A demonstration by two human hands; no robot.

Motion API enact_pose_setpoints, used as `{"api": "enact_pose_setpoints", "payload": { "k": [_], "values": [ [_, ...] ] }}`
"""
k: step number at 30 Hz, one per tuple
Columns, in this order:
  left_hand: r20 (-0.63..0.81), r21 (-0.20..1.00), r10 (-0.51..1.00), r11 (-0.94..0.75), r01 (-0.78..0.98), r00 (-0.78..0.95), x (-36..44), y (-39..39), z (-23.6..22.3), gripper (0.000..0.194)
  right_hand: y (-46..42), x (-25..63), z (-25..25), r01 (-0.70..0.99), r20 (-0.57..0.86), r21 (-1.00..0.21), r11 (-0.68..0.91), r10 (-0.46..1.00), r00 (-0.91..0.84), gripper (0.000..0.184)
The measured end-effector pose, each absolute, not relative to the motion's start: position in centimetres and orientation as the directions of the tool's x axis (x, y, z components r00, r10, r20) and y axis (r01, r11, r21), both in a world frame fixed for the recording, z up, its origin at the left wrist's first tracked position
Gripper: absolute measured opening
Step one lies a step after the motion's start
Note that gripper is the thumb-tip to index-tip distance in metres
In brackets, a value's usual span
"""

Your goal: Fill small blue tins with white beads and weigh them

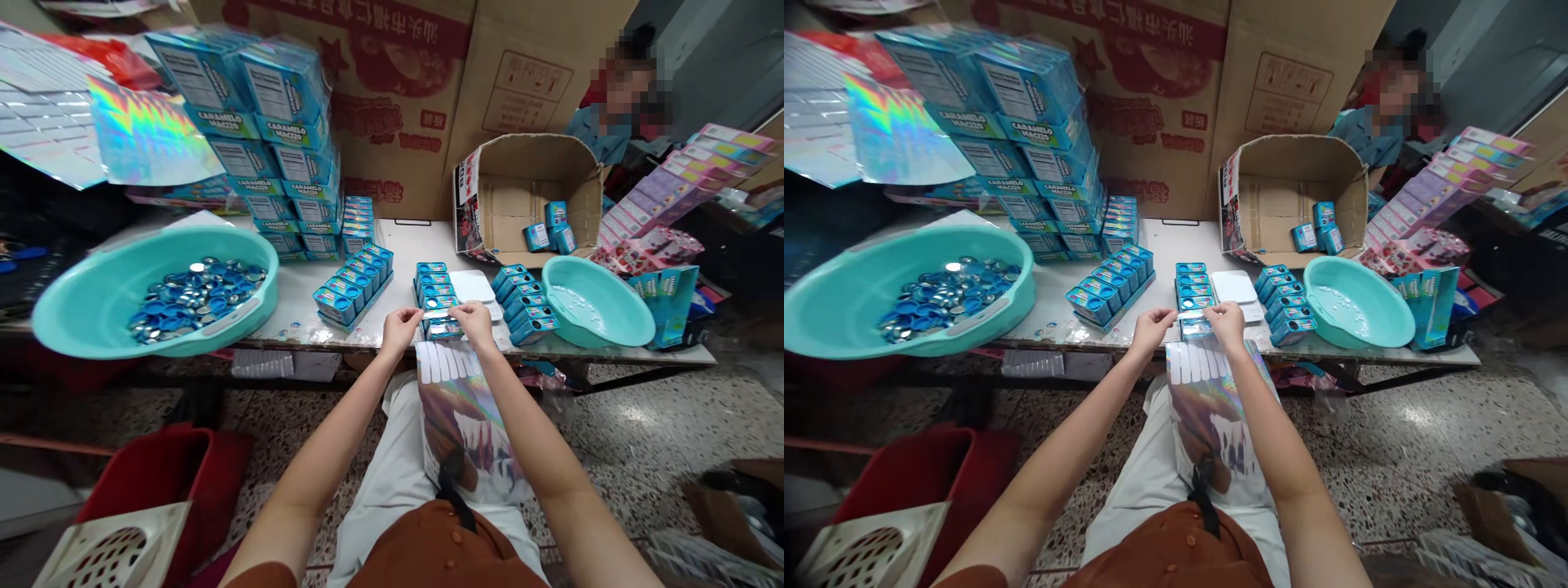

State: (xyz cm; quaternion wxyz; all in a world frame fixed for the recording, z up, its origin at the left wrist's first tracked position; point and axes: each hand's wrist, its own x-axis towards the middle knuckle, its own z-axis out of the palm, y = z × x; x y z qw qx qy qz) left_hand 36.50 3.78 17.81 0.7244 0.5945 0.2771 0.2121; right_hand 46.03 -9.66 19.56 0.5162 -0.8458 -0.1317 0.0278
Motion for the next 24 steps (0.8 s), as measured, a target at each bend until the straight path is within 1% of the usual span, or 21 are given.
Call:
{"api": "enact_pose_setpoints", "payload": {
  "k": [9,18,22,24],
  "values": [
    [-0.188,0.967,0.628,0.255,0.028,0.755,36.5,3.6,18.1,0.020,-9.7,46.3,19.4,0.183,0.070,-0.894,-0.409,0.277,0.958,0.015],
    [-0.222,0.957,0.620,0.287,0.046,0.752,36.5,3.5,17.6,0.025,-9.6,46.5,19.0,0.232,0.099,-0.833,-0.502,0.278,0.955,0.014],
    [-0.297,0.920,0.582,0.386,0.063,0.757,36.8,3.2,17.1,0.032,-9.6,47.1,18.5,0.244,0.076,-0.803,-0.544,0.312,0.947,0.017],
    [-0.347,0.885,0.552,0.460,0.070,0.758,36.9,3.0,16.8,0.038,-9.8,47.5,18.3,0.222,0.060,-0.798,-0.560,0.293,0.954,0.024]
  ]
}}
